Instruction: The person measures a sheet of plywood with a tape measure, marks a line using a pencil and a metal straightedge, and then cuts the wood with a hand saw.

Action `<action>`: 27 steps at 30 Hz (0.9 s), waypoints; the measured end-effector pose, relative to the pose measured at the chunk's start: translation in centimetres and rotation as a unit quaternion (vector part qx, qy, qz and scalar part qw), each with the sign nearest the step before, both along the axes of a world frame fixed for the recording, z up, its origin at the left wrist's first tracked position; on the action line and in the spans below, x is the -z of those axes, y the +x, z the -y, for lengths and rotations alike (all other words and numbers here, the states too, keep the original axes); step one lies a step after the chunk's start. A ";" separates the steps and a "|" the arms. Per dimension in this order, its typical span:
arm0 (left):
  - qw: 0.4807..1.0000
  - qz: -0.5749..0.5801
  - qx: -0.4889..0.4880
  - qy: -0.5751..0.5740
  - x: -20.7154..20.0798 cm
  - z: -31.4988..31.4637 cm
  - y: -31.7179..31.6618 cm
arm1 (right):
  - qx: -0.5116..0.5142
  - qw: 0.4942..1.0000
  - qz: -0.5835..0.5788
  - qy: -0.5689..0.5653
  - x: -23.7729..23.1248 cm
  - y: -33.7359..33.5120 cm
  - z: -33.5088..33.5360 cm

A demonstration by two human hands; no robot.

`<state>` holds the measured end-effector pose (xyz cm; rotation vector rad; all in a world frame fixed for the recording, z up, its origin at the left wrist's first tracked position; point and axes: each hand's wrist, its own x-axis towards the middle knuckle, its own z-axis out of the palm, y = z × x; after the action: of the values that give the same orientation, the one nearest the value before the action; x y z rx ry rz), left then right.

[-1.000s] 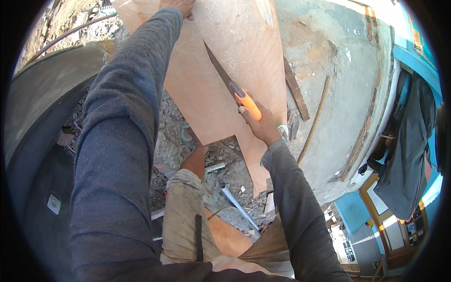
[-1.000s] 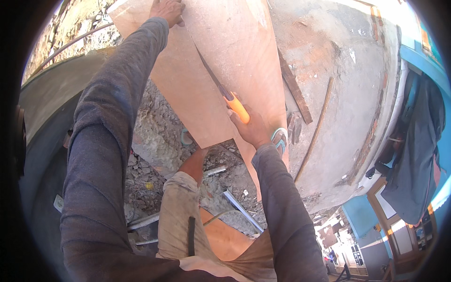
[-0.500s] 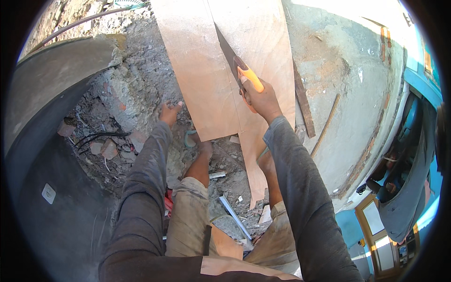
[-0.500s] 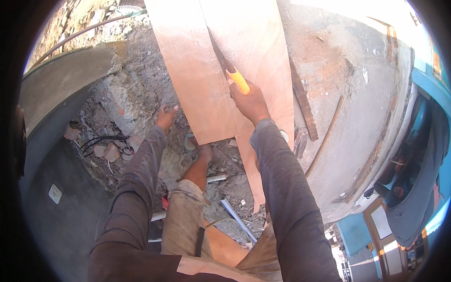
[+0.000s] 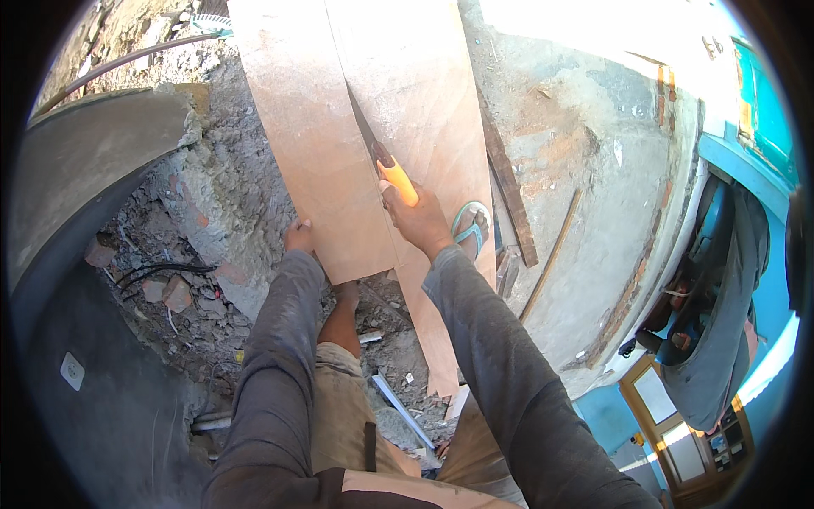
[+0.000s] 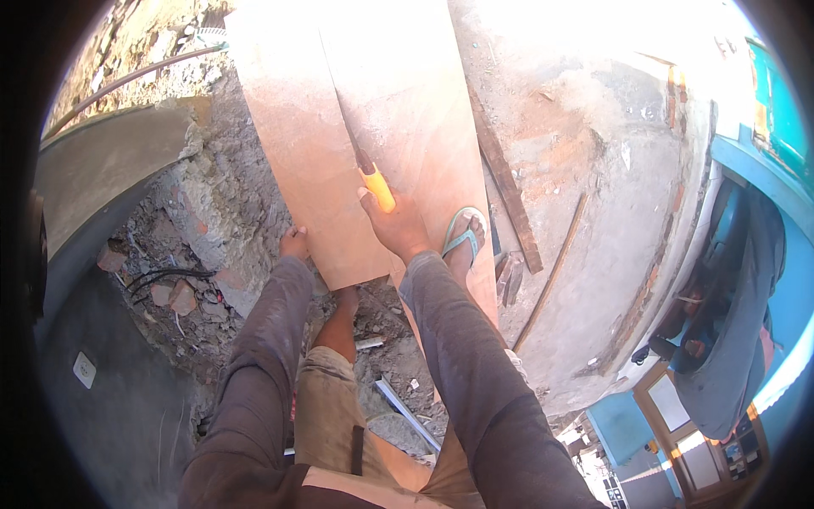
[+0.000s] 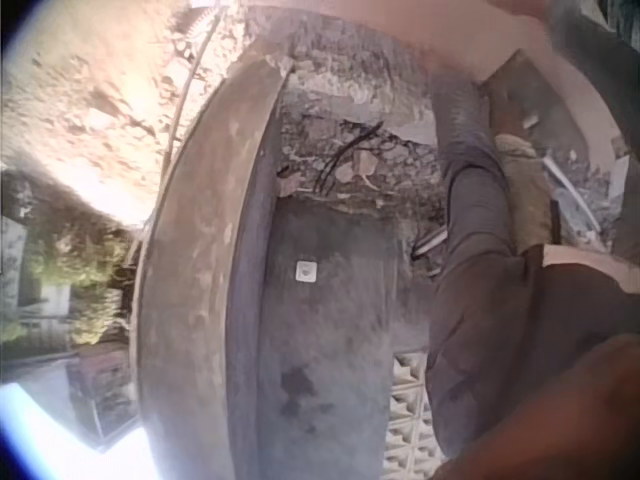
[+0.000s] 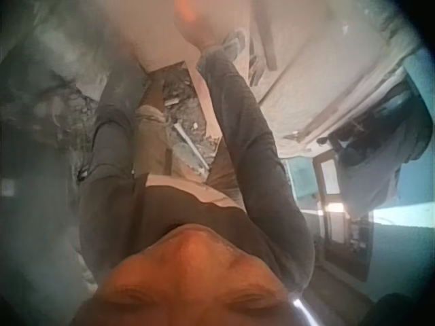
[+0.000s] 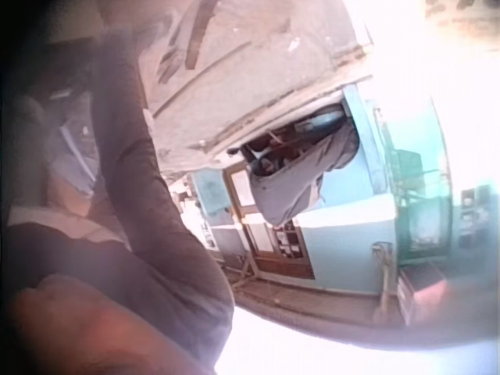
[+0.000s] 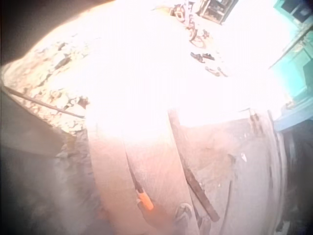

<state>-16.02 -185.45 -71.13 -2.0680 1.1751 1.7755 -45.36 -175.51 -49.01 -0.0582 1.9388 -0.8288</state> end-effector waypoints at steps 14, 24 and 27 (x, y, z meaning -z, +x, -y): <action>0.987 0.006 0.042 -0.152 -4.2 13.8 -16.9 | 0.057 0.988 -0.089 -0.116 3.4 4.1 -0.7; 0.983 0.053 0.027 -0.174 -2.2 13.6 -17.5 | 0.002 0.998 -0.060 -0.013 1.5 5.6 -2.8; 0.989 0.033 0.000 -0.144 -1.7 12.9 -17.0 | -0.002 0.985 -0.155 -0.072 2.2 8.0 -4.6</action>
<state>-33.00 -198.32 -69.41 -2.2601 1.4865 1.6015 -37.33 -170.91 -51.20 -0.2936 2.1624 -1.0032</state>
